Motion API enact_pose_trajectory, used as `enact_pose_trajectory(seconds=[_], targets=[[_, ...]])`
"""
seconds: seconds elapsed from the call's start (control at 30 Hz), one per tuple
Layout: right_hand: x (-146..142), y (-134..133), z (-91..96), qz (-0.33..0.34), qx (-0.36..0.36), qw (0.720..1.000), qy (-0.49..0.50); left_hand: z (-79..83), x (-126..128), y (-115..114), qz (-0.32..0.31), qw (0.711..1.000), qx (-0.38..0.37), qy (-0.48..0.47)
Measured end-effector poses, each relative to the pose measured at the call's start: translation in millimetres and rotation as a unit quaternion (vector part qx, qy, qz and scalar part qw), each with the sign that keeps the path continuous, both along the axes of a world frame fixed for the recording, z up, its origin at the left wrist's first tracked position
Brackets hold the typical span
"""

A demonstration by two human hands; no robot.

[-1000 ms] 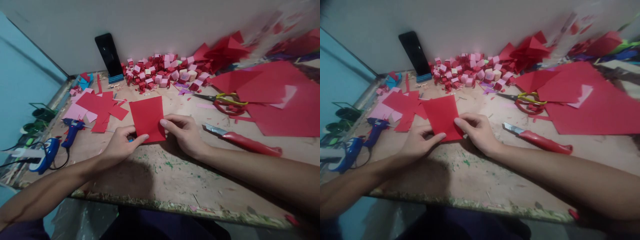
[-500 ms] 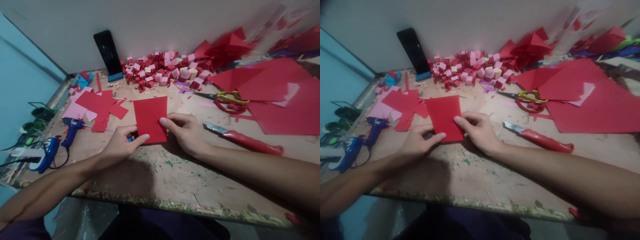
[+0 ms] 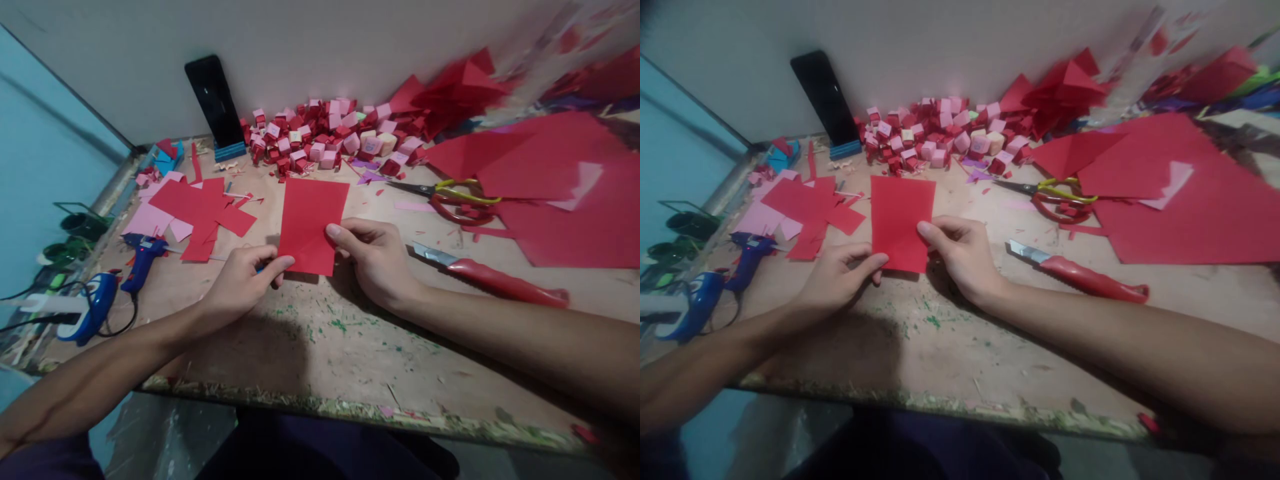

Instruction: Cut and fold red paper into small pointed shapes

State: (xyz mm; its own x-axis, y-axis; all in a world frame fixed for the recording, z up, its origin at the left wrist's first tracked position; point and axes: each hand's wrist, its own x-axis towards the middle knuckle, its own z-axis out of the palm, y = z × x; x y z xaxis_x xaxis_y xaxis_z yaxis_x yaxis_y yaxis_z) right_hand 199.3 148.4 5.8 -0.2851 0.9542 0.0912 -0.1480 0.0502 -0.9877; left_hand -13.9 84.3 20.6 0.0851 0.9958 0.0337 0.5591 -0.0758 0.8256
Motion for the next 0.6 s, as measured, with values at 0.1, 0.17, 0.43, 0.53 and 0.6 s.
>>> enact_pose_trajectory(seconds=[0.1,0.17,0.43,0.53,0.6], targets=[[-1.4,0.5,0.3,0.009,-0.02,1.0,0.012,0.1,-0.5,0.3,0.013,1.0,0.016,-0.005],[-2.1,0.7,0.6,0.022,-0.033,0.999,0.026,-0.1,-0.9,-0.4,0.02,0.999,0.02,-0.021],[-2.6,-1.8,2.1,0.109,-0.094,0.989,0.031,0.1,-0.2,-3.1,0.022,0.996,0.029,-0.078],[-3.8,-1.3,1.9,0.12,-0.129,0.981,0.082,1.8,-3.2,-3.9,0.066,0.984,0.152,-0.066],[-4.1,-1.1,3.3,0.129,-0.148,0.976,0.095,5.4,-6.6,-4.7,0.063,0.965,0.255,-0.011]])
